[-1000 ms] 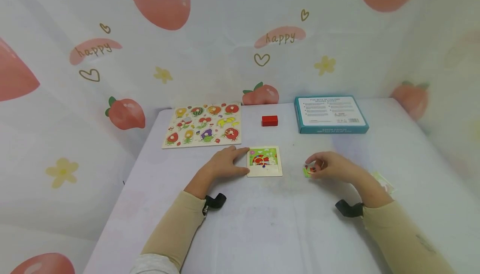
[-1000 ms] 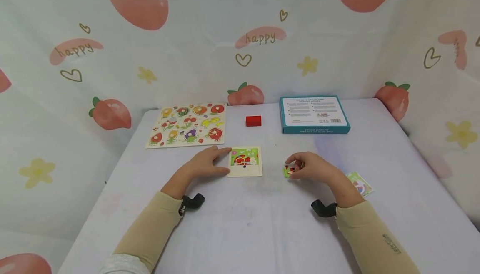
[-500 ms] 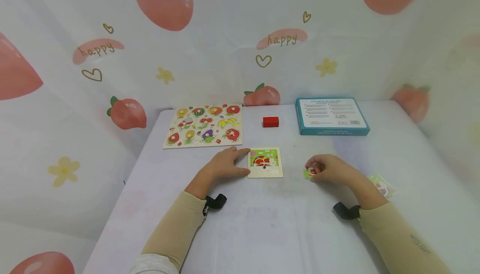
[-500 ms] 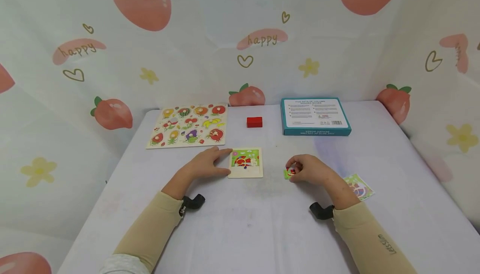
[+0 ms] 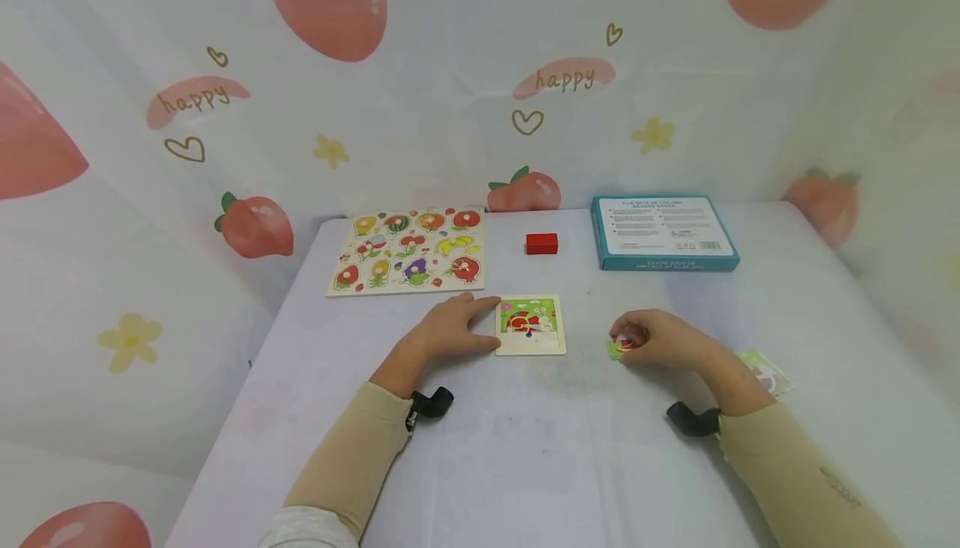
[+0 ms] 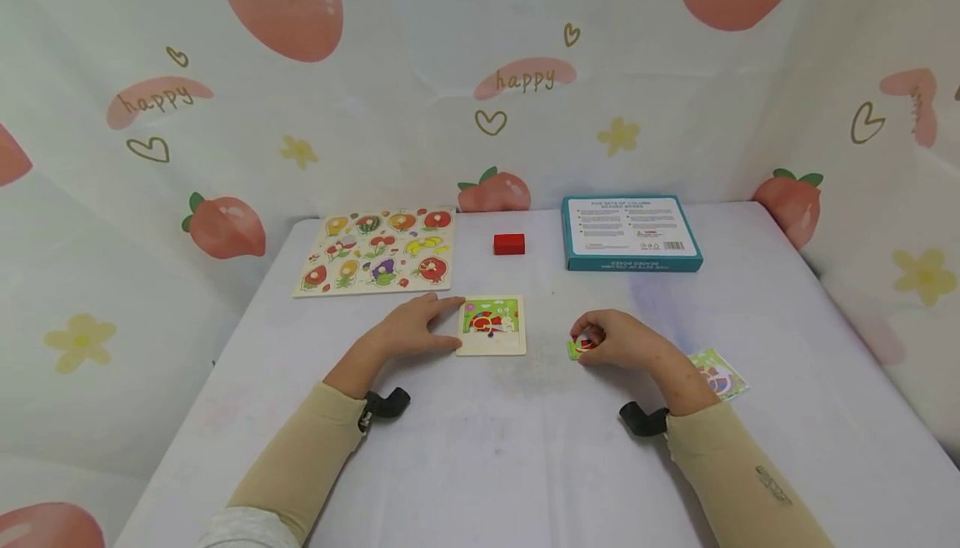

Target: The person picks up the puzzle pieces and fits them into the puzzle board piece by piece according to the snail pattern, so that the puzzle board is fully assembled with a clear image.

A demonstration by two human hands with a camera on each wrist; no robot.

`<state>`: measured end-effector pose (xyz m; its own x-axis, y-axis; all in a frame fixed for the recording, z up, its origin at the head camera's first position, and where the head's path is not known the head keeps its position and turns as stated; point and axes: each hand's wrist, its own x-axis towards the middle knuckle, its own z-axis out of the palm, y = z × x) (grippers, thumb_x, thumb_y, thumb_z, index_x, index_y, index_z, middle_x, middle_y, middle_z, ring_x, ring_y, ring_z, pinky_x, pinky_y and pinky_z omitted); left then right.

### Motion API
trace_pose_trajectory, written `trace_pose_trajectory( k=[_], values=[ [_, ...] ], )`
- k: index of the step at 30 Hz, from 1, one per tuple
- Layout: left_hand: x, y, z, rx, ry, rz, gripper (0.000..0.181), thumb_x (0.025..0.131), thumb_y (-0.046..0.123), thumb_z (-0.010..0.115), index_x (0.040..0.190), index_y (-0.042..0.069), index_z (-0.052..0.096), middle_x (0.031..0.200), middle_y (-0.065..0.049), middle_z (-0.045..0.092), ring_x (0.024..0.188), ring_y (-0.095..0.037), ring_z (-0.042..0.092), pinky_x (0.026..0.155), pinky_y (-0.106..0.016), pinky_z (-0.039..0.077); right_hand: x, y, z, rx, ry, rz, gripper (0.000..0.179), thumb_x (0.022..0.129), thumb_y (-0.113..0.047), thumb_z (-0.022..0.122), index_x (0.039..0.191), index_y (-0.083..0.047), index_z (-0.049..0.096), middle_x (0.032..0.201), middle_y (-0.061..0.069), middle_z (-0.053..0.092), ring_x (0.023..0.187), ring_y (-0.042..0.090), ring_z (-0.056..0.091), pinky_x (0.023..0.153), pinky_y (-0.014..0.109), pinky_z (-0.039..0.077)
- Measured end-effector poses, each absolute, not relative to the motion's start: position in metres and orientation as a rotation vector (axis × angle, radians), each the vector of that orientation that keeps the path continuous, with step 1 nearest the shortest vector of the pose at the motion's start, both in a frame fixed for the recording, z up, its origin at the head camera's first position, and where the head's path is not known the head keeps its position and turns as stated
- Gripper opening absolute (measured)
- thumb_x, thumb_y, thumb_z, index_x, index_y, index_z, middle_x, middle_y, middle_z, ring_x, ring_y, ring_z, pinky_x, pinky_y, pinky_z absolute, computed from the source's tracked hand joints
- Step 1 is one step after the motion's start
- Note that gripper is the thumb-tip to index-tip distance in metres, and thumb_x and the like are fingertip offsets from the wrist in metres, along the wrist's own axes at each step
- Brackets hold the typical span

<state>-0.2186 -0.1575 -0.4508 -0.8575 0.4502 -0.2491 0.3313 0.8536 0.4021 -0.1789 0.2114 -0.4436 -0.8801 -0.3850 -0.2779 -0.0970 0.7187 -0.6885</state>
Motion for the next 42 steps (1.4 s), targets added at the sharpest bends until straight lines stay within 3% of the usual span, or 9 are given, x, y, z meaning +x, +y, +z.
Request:
trace_pose_trajectory(
  k=[13,23,36,42],
  values=[
    [-0.2198,-0.1561,-0.4523,0.613,2.695,0.496,0.079,0.087,0.053,0.073,0.157,0.032,0.044,0.112,-0.002,0.053,0.098,-0.019,0.05,0.088,-0.04,0.048,-0.1809,0.2128,-0.4442,-0.32,2.501,-1.026,0.033,0.084,-0.013,0.082,0.111,-0.008,0.064,0.093,0.007,0.057,0.086,0.024,0.052,0.072,0.037,0.045],
    [-0.2214,-0.1583,-0.4519,0.576,2.687,0.533,0.08,0.087,0.055,0.071,0.158,0.033,0.042,0.144,-0.01,0.05,0.126,-0.027,0.049,0.108,-0.054,0.04,-0.1814,0.2104,-0.4436,-0.307,2.517,-1.054,0.035,0.083,-0.011,0.079,0.113,-0.007,0.06,0.099,0.009,0.058,0.087,0.025,0.053,0.073,0.037,0.047],
    [-0.2208,-0.1567,-0.4512,0.584,2.692,0.509,0.08,0.087,0.054,0.072,0.158,0.033,0.042,0.132,-0.007,0.053,0.114,-0.023,0.051,0.102,-0.049,0.045,-0.1812,0.2077,-0.4492,-0.368,2.637,-0.917,0.04,0.079,-0.009,0.075,0.117,-0.005,0.065,0.096,0.006,0.06,0.088,0.023,0.055,0.076,0.037,0.048],
    [-0.2222,-0.1571,-0.4522,0.591,2.694,0.487,0.079,0.087,0.054,0.072,0.157,0.033,0.043,0.12,-0.004,0.054,0.104,-0.021,0.051,0.095,-0.044,0.048,-0.1799,0.2076,-0.4497,-0.406,2.653,-0.913,0.035,0.078,-0.007,0.075,0.111,-0.007,0.064,0.089,0.004,0.058,0.083,0.022,0.054,0.072,0.037,0.047]
  ],
)
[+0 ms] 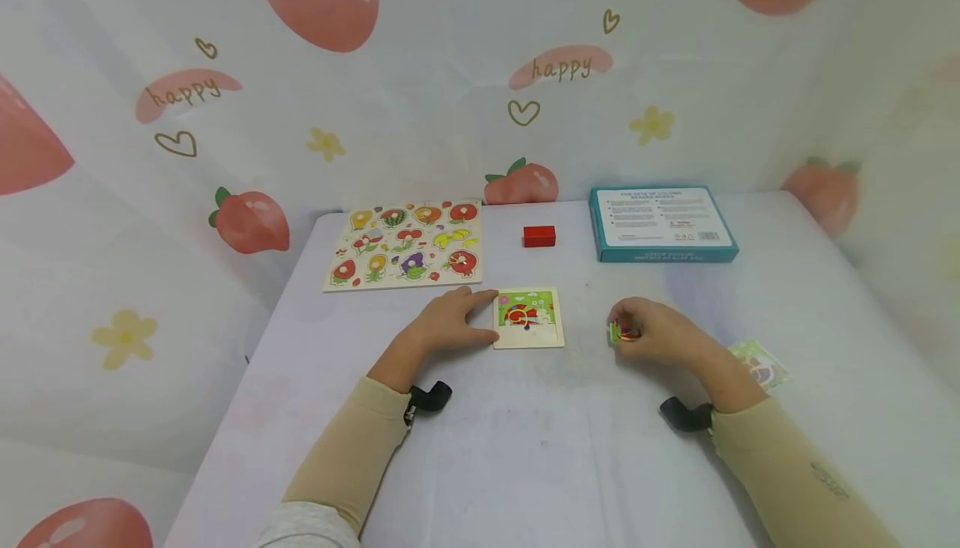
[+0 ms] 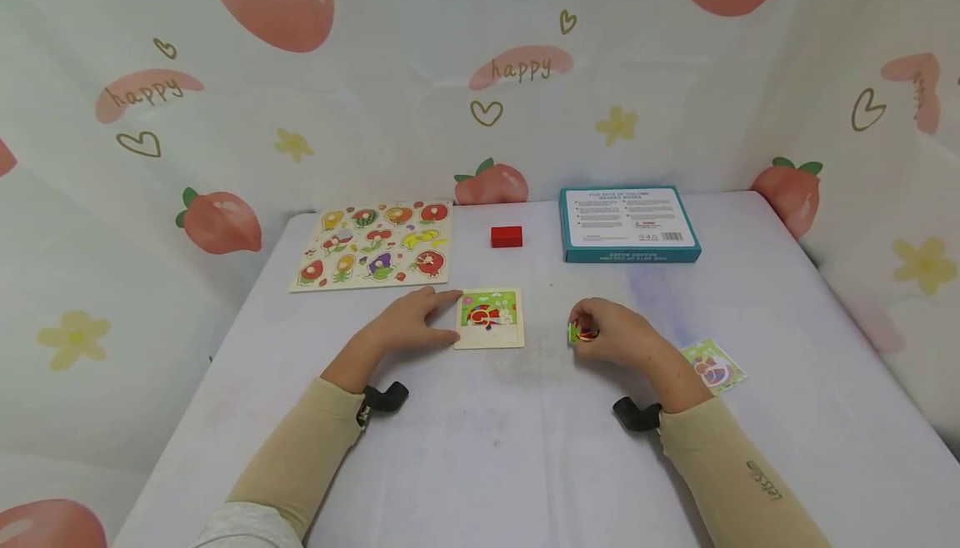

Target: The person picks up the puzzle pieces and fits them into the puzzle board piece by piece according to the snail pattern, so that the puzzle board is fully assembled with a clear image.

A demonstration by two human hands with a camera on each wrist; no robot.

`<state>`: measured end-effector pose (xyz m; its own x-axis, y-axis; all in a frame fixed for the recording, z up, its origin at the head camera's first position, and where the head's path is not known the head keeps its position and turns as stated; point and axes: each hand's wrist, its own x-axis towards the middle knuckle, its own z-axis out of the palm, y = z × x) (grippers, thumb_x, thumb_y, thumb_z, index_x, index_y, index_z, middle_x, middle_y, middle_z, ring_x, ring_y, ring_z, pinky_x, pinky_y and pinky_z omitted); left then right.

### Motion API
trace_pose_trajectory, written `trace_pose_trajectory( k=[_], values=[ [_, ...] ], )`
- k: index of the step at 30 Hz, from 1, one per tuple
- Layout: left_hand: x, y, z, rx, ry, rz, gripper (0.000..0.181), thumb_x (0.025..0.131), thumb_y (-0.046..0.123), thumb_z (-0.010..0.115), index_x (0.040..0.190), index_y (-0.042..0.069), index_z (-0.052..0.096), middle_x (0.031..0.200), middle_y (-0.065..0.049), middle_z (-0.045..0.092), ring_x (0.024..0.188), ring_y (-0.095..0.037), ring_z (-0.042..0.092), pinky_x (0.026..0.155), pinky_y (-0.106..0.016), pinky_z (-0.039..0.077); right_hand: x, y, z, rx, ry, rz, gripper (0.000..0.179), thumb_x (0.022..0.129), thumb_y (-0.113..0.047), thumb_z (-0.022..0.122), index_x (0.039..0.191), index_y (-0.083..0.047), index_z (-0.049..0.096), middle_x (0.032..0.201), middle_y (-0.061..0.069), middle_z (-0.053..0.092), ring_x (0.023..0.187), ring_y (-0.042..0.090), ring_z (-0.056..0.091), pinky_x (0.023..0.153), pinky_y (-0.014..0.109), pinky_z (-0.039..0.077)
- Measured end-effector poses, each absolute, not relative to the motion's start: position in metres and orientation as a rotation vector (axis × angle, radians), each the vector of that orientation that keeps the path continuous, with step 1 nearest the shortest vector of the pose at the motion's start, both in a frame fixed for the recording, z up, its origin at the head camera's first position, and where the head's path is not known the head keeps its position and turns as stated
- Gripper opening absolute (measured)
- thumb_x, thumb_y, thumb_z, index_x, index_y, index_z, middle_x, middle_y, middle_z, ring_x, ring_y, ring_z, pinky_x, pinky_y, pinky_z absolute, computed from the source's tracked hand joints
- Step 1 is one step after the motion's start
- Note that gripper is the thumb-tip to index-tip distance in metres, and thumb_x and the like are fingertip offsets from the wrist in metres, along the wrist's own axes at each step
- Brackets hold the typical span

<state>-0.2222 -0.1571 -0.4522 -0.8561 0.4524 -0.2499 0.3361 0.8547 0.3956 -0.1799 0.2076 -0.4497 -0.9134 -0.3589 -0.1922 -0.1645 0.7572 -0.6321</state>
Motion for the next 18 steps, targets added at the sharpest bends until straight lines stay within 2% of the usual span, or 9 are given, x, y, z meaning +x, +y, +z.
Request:
trace_pose_trajectory(
  k=[5,12,18],
  values=[
    [-0.2226,-0.1571,-0.4523,0.592,2.696,0.483,0.079,0.087,0.055,0.071,0.157,0.033,0.043,0.121,-0.004,0.054,0.105,-0.021,0.051,0.096,-0.045,0.048,-0.1796,0.2082,-0.4491,-0.404,2.654,-0.907,0.033,0.079,-0.008,0.073,0.11,-0.007,0.065,0.088,0.004,0.059,0.083,0.022,0.055,0.071,0.037,0.047],
    [-0.2223,-0.1566,-0.4527,0.593,2.694,0.49,0.078,0.087,0.054,0.072,0.157,0.032,0.044,0.115,-0.003,0.054,0.102,-0.02,0.051,0.092,-0.042,0.048,-0.1781,0.2117,-0.4476,-0.322,2.614,-0.943,0.034,0.08,-0.01,0.073,0.113,-0.01,0.064,0.098,0.006,0.061,0.087,0.023,0.056,0.073,0.036,0.048],
    [-0.2221,-0.1569,-0.4534,0.599,2.705,0.484,0.078,0.087,0.054,0.072,0.157,0.033,0.044,0.114,-0.002,0.054,0.101,-0.02,0.05,0.091,-0.041,0.048,-0.1771,0.2092,-0.4453,-0.335,2.605,-0.928,0.035,0.081,-0.009,0.072,0.115,-0.008,0.066,0.097,0.006,0.06,0.086,0.024,0.055,0.072,0.036,0.048]
  ],
)
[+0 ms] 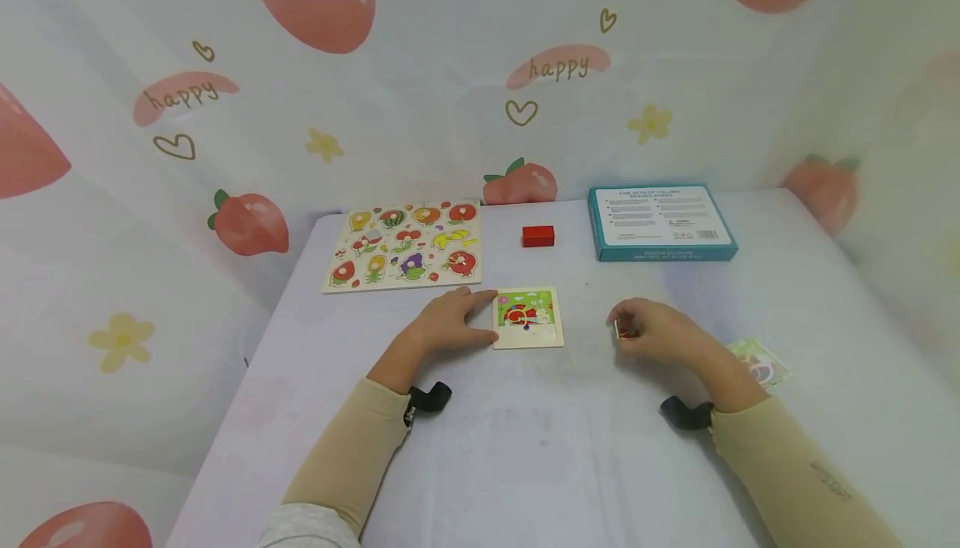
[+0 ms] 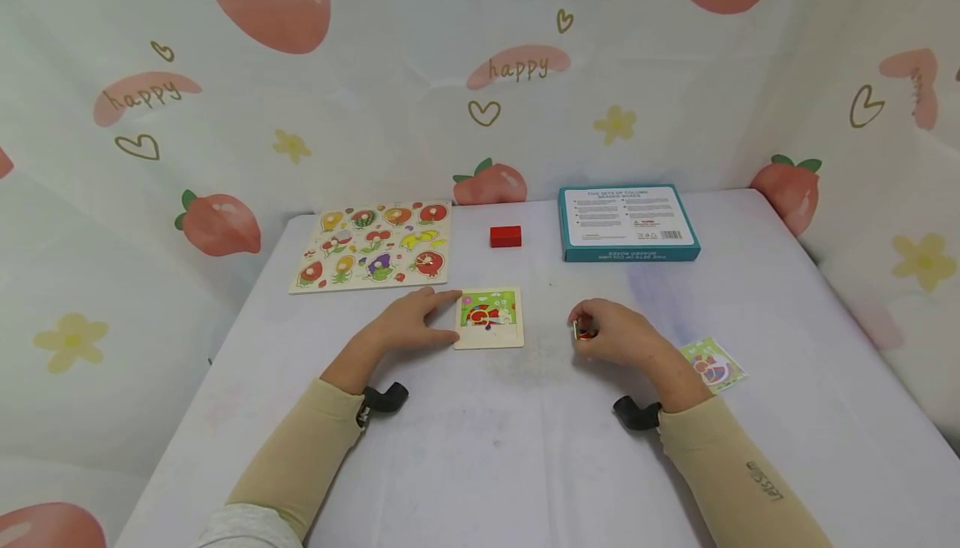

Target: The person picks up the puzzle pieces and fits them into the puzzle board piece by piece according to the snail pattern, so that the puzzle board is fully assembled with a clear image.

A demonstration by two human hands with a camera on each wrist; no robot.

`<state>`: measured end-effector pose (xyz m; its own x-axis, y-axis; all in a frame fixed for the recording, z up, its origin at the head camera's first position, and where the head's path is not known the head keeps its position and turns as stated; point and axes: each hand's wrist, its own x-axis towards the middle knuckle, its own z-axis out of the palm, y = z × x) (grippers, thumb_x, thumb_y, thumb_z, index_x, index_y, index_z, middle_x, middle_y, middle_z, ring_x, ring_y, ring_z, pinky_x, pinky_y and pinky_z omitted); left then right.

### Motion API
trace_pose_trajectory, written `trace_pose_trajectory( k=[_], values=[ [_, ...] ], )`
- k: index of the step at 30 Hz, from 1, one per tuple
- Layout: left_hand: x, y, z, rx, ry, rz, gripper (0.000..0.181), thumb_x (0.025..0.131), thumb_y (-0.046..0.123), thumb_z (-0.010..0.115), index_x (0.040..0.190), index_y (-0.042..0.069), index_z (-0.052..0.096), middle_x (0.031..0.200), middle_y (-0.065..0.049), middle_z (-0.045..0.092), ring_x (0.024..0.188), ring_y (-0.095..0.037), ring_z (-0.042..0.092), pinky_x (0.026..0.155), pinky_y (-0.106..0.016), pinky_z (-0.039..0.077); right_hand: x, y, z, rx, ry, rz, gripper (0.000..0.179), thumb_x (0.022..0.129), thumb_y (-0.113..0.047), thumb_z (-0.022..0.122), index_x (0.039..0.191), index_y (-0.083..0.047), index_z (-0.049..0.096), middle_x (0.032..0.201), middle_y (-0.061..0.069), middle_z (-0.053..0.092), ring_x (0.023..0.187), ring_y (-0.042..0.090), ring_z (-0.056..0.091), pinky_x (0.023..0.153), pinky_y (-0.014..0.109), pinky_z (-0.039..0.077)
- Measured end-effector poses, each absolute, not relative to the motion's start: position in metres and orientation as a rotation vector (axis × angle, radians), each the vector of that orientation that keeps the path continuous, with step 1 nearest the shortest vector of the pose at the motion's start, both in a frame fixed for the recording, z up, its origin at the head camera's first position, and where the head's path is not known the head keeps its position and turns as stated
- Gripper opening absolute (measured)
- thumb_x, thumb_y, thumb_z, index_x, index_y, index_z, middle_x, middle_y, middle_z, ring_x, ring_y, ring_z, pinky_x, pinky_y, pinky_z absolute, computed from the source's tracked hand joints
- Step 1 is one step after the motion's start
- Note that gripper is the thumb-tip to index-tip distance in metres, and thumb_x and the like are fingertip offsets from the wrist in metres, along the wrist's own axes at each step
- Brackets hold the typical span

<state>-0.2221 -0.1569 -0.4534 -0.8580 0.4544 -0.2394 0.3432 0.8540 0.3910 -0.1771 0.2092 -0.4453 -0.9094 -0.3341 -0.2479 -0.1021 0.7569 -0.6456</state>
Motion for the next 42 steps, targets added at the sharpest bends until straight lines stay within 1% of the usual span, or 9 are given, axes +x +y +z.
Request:
trace_pose_trajectory(
  k=[6,11,14,19,22,26,30,35,42],
  values=[
    [-0.222,-0.157,-0.453,0.6,2.702,0.482,0.078,0.087,0.054,0.072,0.157,0.033,0.044,0.113,-0.001,0.053,0.101,-0.019,0.05,0.089,-0.039,0.048,-0.174,0.21,-0.441,-0.333,2.571,-0.931,0.034,0.088,-0.012,0.069,0.122,-0.008,0.065,0.102,0.008,0.061,0.086,0.023,0.055,0.071,0.036,0.049],
    [-0.221,-0.157,-0.452,0.599,2.697,0.497,0.078,0.087,0.053,0.072,0.157,0.032,0.044,0.113,-0.002,0.053,0.1,-0.02,0.05,0.089,-0.04,0.048,-0.171,0.21,-0.436,-0.332,2.533,-0.927,0.037,0.09,-0.014,0.066,0.127,-0.007,0.066,0.11,0.01,0.063,0.093,0.025,0.056,0.077,0.037,0.05],
    [-0.22,-0.157,-0.451,0.592,2.689,0.522,0.079,0.087,0.053,0.072,0.157,0.032,0.044,0.122,-0.005,0.055,0.107,-0.022,0.051,0.096,-0.045,0.047,-0.169,0.21,-0.431,-0.331,2.531,-0.933,0.039,0.088,-0.013,0.068,0.126,-0.004,0.065,0.108,0.009,0.064,0.092,0.025,0.057,0.076,0.036,0.051],
    [-0.221,-0.157,-0.454,0.589,2.688,0.537,0.078,0.087,0.055,0.071,0.157,0.032,0.043,0.15,-0.011,0.048,0.134,-0.029,0.046,0.111,-0.054,0.037,-0.165,0.213,-0.417,-0.363,2.601,-0.918,0.041,0.086,-0.014,0.074,0.124,-0.002,0.066,0.107,0.007,0.065,0.083,0.021,0.057,0.07,0.035,0.05],
    [-0.222,-0.157,-0.456,0.595,2.694,0.535,0.078,0.088,0.055,0.07,0.157,0.032,0.043,0.154,-0.012,0.045,0.139,-0.03,0.043,0.113,-0.055,0.034,-0.162,0.215,-0.406,-0.396,2.646,-0.907,0.043,0.086,-0.016,0.076,0.125,-0.003,0.065,0.108,0.006,0.066,0.079,0.02,0.056,0.067,0.035,0.05],
    [-0.222,-0.157,-0.455,0.615,2.701,0.523,0.078,0.087,0.055,0.071,0.157,0.031,0.044,0.134,-0.009,0.055,0.119,-0.026,0.052,0.104,-0.05,0.043,-0.158,0.219,-0.393,-0.436,2.701,-0.904,0.046,0.085,-0.015,0.077,0.127,-0.003,0.065,0.108,0.005,0.064,0.082,0.021,0.054,0.065,0.034,0.049],
    [-0.221,-0.157,-0.454,0.63,2.706,0.506,0.078,0.087,0.054,0.072,0.156,0.03,0.045,0.112,-0.004,0.053,0.098,-0.021,0.05,0.09,-0.042,0.047,-0.155,0.223,-0.38,-0.474,2.738,-0.934,0.045,0.086,-0.012,0.077,0.128,-0.003,0.065,0.106,0.006,0.061,0.086,0.023,0.053,0.065,0.033,0.048],
    [-0.221,-0.157,-0.454,0.624,2.701,0.499,0.078,0.087,0.054,0.072,0.157,0.031,0.045,0.111,-0.003,0.053,0.097,-0.02,0.049,0.086,-0.04,0.046,-0.153,0.224,-0.364,-0.569,2.771,-0.963,0.043,0.088,-0.01,0.076,0.129,-0.004,0.065,0.106,0.005,0.06,0.089,0.024,0.053,0.067,0.031,0.048],
    [-0.221,-0.157,-0.454,0.608,2.694,0.504,0.078,0.087,0.055,0.071,0.157,0.032,0.044,0.119,-0.005,0.054,0.104,-0.021,0.05,0.095,-0.045,0.047,-0.154,0.214,-0.348,-0.608,2.795,-0.975,0.043,0.088,-0.01,0.076,0.13,-0.01,0.068,0.101,0.003,0.057,0.092,0.023,0.053,0.069,0.031,0.049]
  ],
)
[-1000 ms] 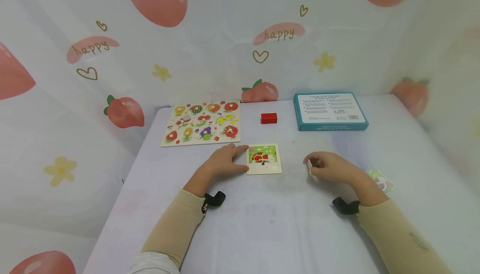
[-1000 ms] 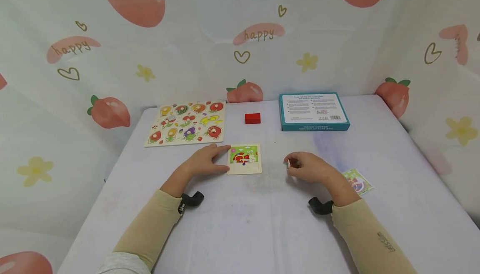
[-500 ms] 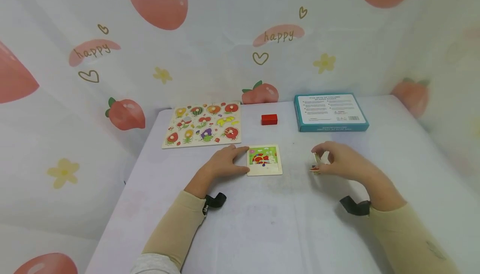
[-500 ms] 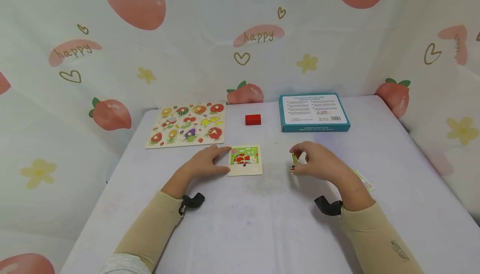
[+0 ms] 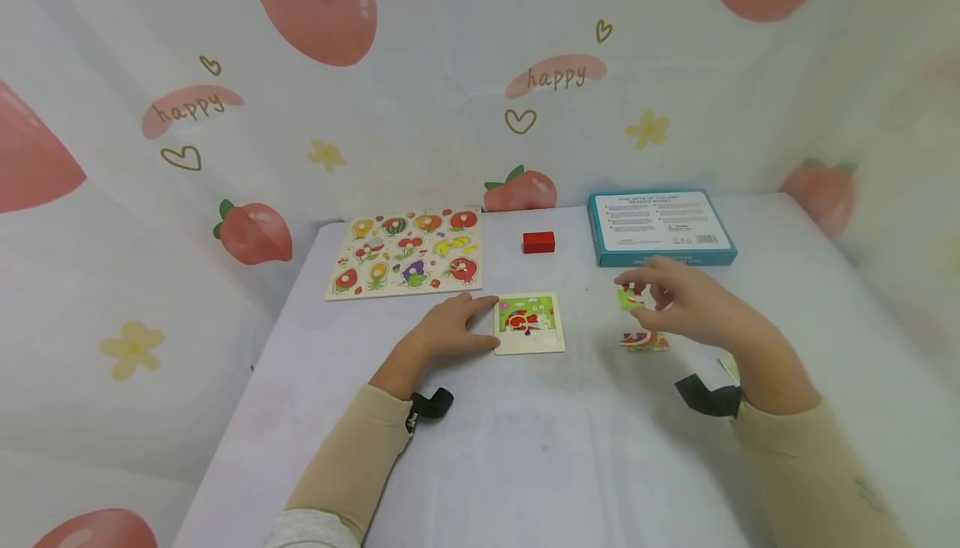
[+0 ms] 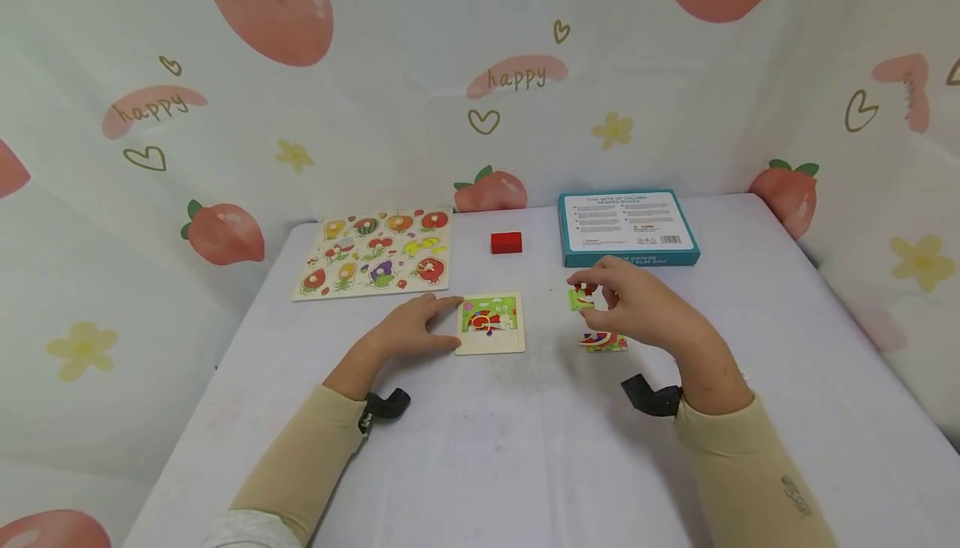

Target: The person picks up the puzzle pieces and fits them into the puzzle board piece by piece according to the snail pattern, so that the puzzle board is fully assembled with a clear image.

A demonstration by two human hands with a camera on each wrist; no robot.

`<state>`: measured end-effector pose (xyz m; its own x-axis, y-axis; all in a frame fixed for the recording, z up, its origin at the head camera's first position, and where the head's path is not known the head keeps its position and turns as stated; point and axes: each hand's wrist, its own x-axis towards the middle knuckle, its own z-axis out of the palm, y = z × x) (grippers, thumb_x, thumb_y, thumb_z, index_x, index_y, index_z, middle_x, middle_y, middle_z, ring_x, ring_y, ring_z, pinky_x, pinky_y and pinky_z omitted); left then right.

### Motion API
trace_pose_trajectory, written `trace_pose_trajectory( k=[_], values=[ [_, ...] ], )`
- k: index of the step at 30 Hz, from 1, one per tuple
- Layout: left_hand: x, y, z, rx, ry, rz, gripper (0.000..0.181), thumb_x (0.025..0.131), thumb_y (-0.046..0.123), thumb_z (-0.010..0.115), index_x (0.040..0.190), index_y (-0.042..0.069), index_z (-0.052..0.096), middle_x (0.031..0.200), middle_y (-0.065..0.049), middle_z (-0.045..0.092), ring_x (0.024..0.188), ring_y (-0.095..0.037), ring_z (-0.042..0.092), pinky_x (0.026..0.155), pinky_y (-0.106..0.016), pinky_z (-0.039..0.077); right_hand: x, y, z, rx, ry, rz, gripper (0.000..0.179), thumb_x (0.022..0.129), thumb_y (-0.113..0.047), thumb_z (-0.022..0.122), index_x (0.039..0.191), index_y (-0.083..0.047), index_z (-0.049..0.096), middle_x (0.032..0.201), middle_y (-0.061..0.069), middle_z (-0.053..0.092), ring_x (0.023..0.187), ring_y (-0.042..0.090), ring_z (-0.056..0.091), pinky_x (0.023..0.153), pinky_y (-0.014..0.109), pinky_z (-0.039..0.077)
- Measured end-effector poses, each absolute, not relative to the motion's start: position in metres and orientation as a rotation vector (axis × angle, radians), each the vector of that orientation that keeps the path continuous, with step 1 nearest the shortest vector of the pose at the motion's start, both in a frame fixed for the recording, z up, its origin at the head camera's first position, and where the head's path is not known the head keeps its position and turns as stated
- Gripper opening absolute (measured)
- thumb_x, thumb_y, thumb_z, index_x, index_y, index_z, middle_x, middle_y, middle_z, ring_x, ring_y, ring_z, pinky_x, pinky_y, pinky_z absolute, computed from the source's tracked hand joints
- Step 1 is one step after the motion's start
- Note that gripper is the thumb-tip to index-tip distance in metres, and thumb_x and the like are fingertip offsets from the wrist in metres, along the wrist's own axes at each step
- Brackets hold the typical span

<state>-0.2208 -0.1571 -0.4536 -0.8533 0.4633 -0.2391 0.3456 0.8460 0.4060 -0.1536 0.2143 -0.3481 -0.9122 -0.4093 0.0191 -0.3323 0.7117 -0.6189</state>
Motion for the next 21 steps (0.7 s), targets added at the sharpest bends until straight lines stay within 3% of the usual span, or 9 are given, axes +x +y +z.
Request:
trace_pose_trajectory(
  k=[10,21],
  values=[
    [-0.221,-0.158,-0.454,0.613,2.691,0.519,0.079,0.087,0.056,0.072,0.157,0.032,0.044,0.116,-0.003,0.054,0.102,-0.02,0.05,0.094,-0.043,0.046,-0.16,0.187,-0.34,-0.685,2.818,-1.012,0.05,0.09,-0.017,0.08,0.137,-0.011,0.065,0.098,0.002,0.058,0.093,0.022,0.054,0.072,0.034,0.051],
    [-0.222,-0.158,-0.454,0.632,2.698,0.498,0.078,0.088,0.055,0.071,0.157,0.032,0.044,0.119,-0.004,0.054,0.103,-0.021,0.05,0.096,-0.044,0.046,-0.168,0.154,-0.352,-0.792,2.764,-1.106,0.042,0.089,-0.018,0.081,0.129,-0.01,0.07,0.103,0.001,0.062,0.089,0.02,0.053,0.069,0.032,0.047]
  ],
)
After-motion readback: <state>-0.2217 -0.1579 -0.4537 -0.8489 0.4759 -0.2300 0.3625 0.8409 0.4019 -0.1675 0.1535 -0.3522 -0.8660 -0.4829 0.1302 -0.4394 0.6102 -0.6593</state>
